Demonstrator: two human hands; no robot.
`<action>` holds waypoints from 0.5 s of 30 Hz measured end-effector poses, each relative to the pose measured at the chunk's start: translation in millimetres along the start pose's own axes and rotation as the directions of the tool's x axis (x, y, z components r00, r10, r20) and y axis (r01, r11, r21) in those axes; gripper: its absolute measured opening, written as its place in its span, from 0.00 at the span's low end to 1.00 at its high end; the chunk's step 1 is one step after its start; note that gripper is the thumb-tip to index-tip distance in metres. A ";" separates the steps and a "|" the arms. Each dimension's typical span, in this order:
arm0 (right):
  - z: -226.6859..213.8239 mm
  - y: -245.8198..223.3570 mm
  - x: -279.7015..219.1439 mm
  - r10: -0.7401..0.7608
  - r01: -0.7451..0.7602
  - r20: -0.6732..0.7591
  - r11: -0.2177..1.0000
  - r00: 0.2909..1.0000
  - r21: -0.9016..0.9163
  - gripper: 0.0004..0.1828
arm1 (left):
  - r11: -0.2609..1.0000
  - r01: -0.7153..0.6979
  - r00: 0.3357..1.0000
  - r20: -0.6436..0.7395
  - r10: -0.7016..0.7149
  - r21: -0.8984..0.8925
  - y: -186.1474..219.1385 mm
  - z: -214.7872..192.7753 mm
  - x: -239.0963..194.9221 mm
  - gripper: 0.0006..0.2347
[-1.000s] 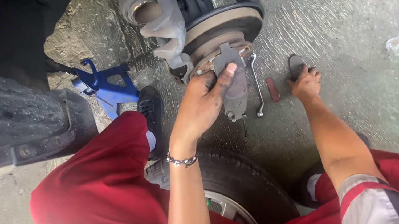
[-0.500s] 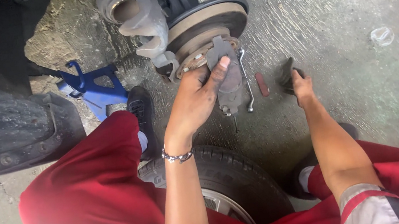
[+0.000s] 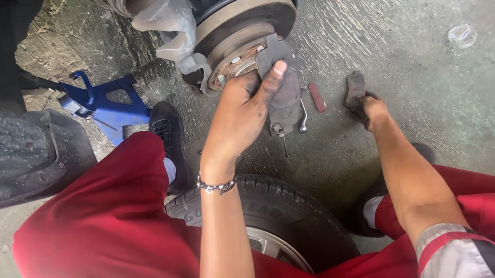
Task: The person sits on the ground next to a car's wheel well and works on the brake assembly. They remove the brake pads from the caliper, place them on the ground, and then reinsert them into the caliper.
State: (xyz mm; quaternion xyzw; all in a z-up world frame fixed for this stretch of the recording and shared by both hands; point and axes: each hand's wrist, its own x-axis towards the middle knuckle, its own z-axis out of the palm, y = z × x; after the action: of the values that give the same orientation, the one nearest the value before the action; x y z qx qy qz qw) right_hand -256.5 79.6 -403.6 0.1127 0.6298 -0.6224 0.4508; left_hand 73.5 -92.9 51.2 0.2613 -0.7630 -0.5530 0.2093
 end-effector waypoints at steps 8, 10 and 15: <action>11.1 -9.3 -6.9 -0.058 -0.012 -0.194 0.940 0.979 -0.340 0.31 | 0.997 -0.071 0.997 -0.009 0.071 -0.020 1.7 2.6 0.9 0.22; 4.8 4.7 14.6 -0.095 -0.022 -0.195 0.852 0.976 -0.523 0.37 | 0.996 -0.087 0.996 -0.022 0.087 -0.008 8.7 2.5 0.2 0.22; -73.8 87.1 155.4 -0.640 0.005 0.203 -0.298 0.741 -0.955 0.43 | 0.980 0.084 0.985 0.161 -0.054 -0.180 3.3 29.4 1.3 0.23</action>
State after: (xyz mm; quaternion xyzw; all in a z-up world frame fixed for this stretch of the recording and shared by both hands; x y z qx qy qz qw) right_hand -315.0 97.2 -586.4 -0.3280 0.9442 0.0209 0.0195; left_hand 54.0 -71.3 45.6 0.2231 -0.7122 -0.6476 0.1535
